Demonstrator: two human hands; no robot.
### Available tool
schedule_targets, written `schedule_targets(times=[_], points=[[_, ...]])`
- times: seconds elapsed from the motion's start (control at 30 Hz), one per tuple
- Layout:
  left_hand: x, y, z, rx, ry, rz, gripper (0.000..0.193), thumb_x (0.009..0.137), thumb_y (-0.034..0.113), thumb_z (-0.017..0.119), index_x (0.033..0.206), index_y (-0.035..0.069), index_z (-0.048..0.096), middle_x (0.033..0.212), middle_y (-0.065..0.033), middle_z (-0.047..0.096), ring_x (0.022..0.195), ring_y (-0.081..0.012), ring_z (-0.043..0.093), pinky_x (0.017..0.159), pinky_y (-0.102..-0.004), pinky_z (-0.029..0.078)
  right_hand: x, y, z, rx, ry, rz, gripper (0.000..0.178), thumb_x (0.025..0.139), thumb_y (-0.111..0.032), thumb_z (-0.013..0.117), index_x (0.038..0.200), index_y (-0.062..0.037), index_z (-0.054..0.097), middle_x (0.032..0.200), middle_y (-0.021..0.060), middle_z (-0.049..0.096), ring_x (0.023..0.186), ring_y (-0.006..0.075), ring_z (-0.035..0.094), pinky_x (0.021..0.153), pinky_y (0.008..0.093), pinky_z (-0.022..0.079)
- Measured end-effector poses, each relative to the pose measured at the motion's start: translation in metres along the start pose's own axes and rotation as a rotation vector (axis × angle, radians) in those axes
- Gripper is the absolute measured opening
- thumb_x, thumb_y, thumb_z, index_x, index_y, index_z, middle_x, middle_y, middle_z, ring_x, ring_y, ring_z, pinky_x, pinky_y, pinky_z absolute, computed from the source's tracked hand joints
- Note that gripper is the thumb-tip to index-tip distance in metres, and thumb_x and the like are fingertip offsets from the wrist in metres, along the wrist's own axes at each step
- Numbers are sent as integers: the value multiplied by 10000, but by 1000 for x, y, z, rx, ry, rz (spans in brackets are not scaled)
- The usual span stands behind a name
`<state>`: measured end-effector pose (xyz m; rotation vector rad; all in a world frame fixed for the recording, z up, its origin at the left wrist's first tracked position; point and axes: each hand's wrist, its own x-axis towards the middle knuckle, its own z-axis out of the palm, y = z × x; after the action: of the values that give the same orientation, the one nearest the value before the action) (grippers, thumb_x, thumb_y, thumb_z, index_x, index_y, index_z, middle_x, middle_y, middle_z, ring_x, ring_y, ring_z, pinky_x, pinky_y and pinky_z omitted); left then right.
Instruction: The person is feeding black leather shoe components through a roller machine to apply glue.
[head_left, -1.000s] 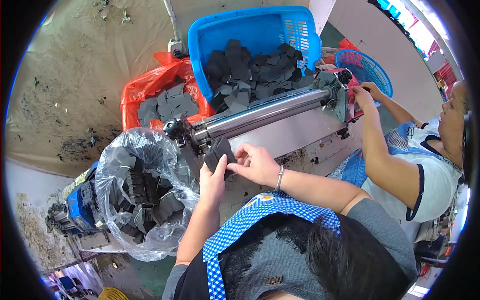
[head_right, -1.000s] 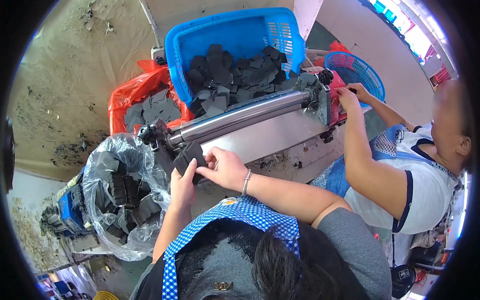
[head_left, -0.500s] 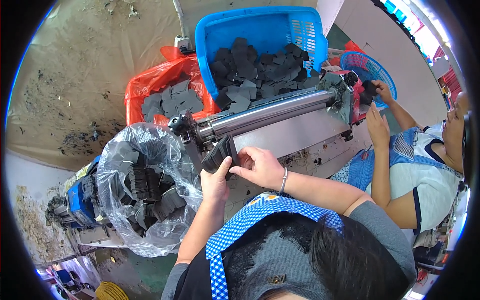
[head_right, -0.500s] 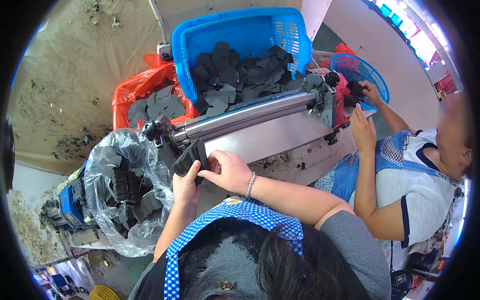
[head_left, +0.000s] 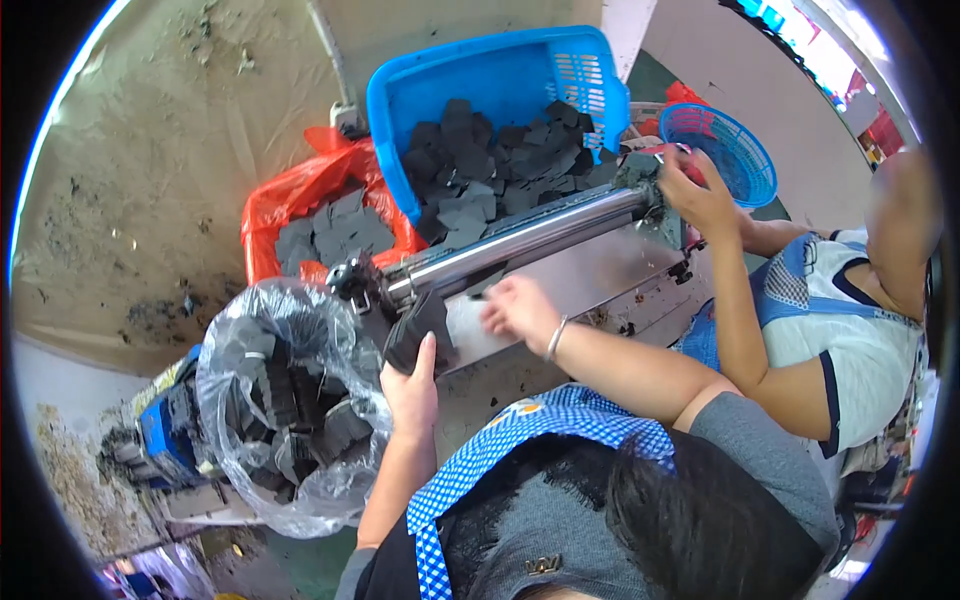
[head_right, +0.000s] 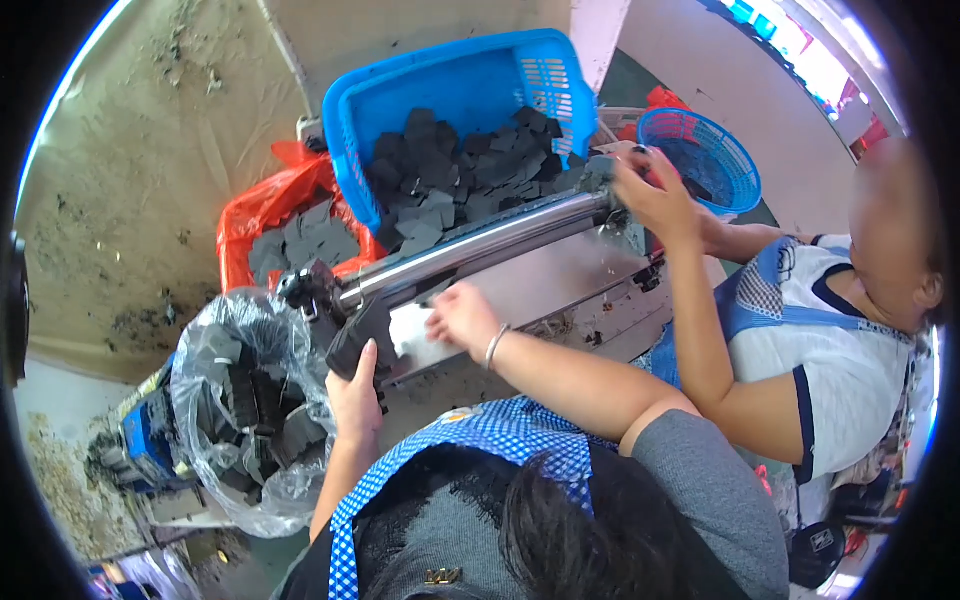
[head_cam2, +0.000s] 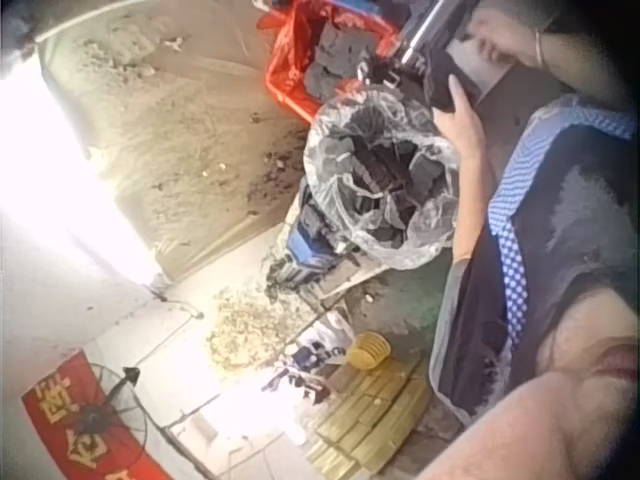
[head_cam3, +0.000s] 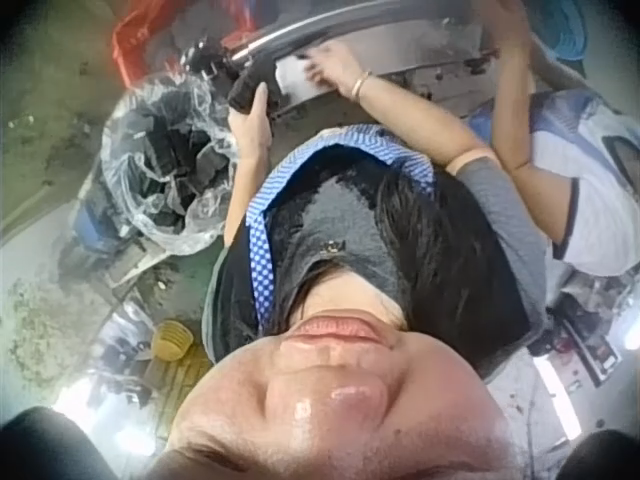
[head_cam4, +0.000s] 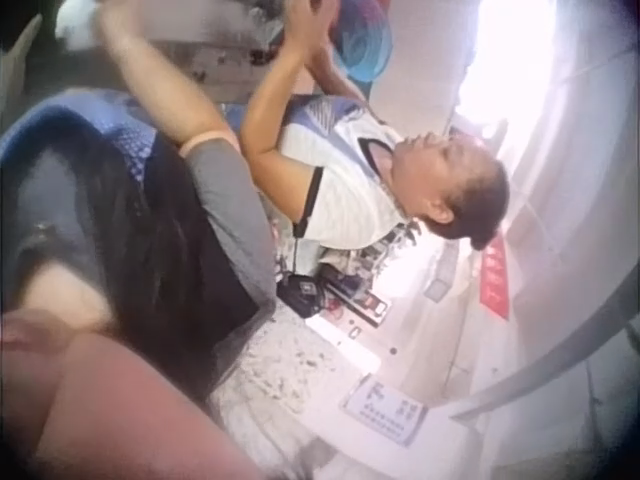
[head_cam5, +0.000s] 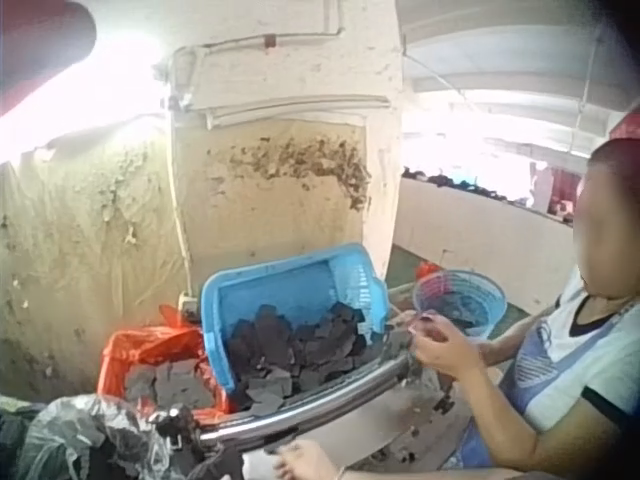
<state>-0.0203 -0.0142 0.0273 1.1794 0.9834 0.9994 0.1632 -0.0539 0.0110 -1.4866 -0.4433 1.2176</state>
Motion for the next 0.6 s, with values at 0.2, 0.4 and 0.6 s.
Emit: schedule_targets(times=[0.2,0.4,0.6], points=[[-15,-8,5,-360,-131,-298,241,812,15,636,1048,-6,590,984,-64,617,877,-152,589,790,-284,470,-56,6,24,-709,-186,-585,295,739,-211,722,891,4,589,809,144,619,705,245,633,639,315,509],[-11,4,12,-107,-184,-215,207,787,14,663,983,-34,618,939,-68,636,814,-138,603,743,-279,494,-59,2,13,-727,-181,-624,267,773,-230,683,904,-6,619,781,135,598,722,257,615,630,333,493],[0,11,6,-259,-252,-378,233,799,29,652,1020,-17,594,929,-55,636,818,-147,609,743,-266,485,-54,-1,8,-694,-138,-615,238,814,-224,605,763,8,595,750,171,598,678,302,606,615,382,461]])
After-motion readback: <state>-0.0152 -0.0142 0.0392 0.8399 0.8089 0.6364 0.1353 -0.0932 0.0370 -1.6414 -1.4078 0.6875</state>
